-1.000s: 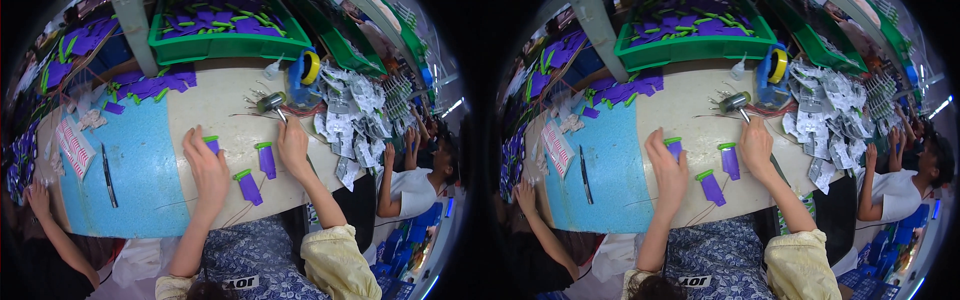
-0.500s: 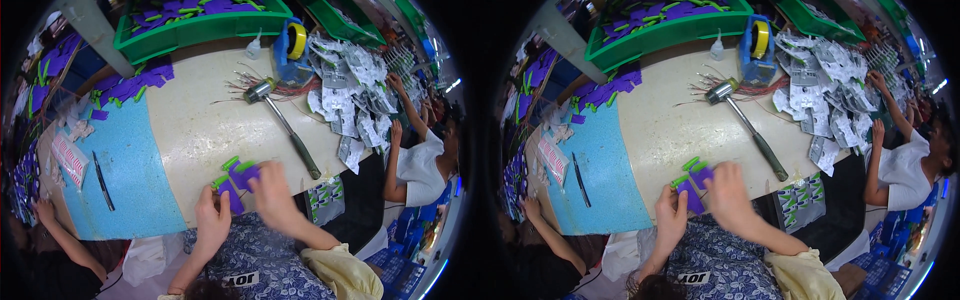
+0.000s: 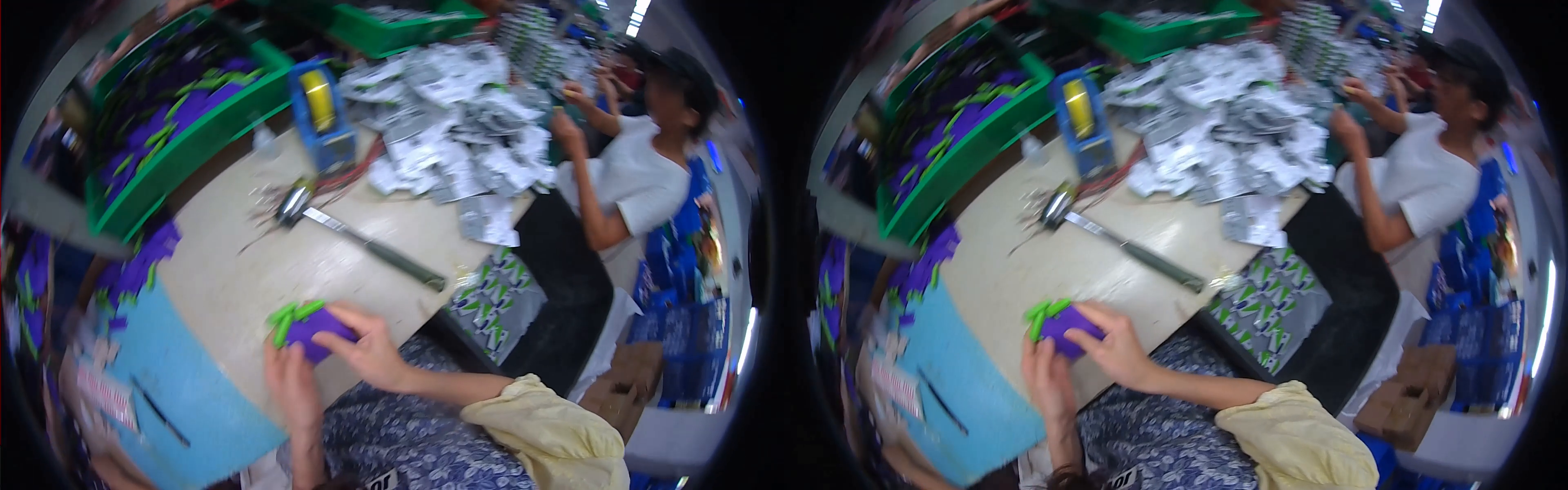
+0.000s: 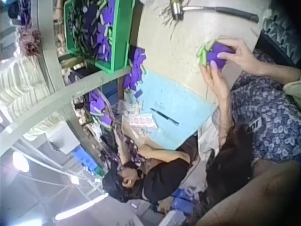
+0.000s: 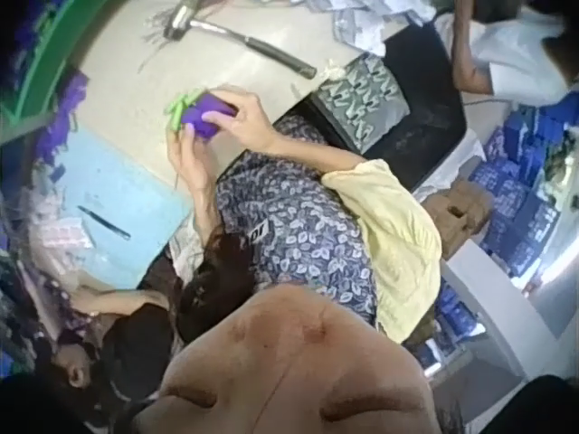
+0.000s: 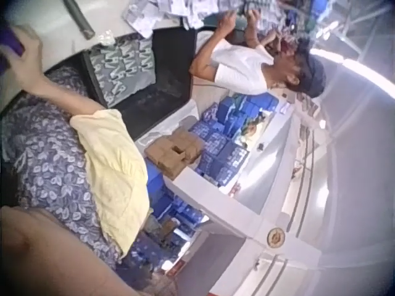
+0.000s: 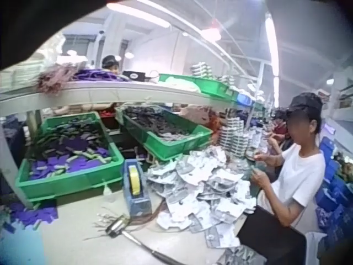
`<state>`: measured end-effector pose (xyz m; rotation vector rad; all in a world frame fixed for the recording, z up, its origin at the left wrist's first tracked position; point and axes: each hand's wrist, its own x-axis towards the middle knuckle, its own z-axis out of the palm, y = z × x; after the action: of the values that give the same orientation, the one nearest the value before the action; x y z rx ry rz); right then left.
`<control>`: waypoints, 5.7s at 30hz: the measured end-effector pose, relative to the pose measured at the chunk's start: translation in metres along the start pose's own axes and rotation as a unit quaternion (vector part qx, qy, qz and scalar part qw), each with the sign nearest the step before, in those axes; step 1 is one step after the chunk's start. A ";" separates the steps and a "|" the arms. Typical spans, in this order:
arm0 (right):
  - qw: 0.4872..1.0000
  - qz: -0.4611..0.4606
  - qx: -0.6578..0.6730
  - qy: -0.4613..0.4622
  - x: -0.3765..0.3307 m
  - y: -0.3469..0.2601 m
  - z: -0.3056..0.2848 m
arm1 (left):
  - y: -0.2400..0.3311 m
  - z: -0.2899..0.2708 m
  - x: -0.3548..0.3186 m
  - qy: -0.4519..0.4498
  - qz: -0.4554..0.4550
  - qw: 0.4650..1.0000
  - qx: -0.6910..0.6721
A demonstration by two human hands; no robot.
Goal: The person assembles plastic and electronic components by attaching green plastic clips and wires to purple plastic parts. A mallet is occasionally used to secure the parts together.
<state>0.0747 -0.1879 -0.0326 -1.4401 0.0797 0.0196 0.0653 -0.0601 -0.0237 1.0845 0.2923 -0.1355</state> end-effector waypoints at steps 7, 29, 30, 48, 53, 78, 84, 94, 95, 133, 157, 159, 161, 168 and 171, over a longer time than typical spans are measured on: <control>0.989 -0.054 -0.114 -0.076 -0.004 -0.030 -0.019 | 0.002 0.019 0.001 0.001 0.164 0.985 0.059; 0.973 -0.128 -0.097 -0.164 0.012 -0.059 -0.012 | -0.013 -0.001 -0.014 -0.122 0.216 0.957 0.150; 0.974 -0.127 -0.098 -0.163 0.013 -0.058 -0.012 | -0.014 -0.002 -0.011 -0.123 0.234 0.949 0.170; 0.896 -0.204 -0.396 0.005 0.072 0.039 -0.006 | 0.016 -0.055 -0.005 0.012 -0.022 0.949 -0.313; 0.710 -0.209 -0.654 0.154 0.109 0.034 -0.023 | 0.025 -0.047 -0.018 0.064 0.029 0.997 0.043; 0.822 -0.086 -0.541 -0.159 0.062 -0.022 -0.057 | -0.015 0.005 0.009 -0.163 0.293 0.733 0.591; 0.824 -0.161 -0.543 0.004 0.083 -0.012 -0.054 | -0.018 0.022 0.031 0.041 0.274 0.764 0.582; 0.942 -0.202 -0.256 -0.081 0.049 -0.028 -0.033 | -0.011 -0.015 0.015 -0.015 0.075 0.993 0.085; 0.972 -0.126 -0.171 -0.105 0.038 -0.037 -0.023 | -0.012 -0.015 0.012 -0.018 0.070 0.994 0.086; 0.888 -0.114 -0.413 -0.165 0.030 -0.037 -0.036 | -0.025 -0.005 -0.019 -0.048 0.267 0.773 0.574; 0.758 -0.118 -0.611 -0.196 0.039 -0.022 -0.025 | -0.034 -0.002 -0.013 -0.024 0.307 0.753 0.581; 0.790 -0.168 -0.565 -0.167 0.052 -0.033 -0.021 | -0.034 -0.003 -0.009 -0.027 0.290 0.765 0.574; 0.826 -0.214 -0.509 -0.112 0.045 -0.059 -0.009 | -0.035 -0.011 -0.018 -0.024 0.271 0.771 0.576; 0.744 -0.140 -0.616 -0.218 0.030 -0.026 -0.028 | -0.036 -0.006 -0.018 -0.040 0.287 0.766 0.574; 0.786 -0.200 -0.560 -0.169 0.059 -0.021 -0.017 | -0.036 -0.009 -0.013 -0.021 0.278 0.771 0.573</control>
<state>0.1343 -0.2091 -0.0177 -2.6009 -0.6480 -0.0322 0.0422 -0.0694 -0.0547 2.3449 -0.2305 0.2432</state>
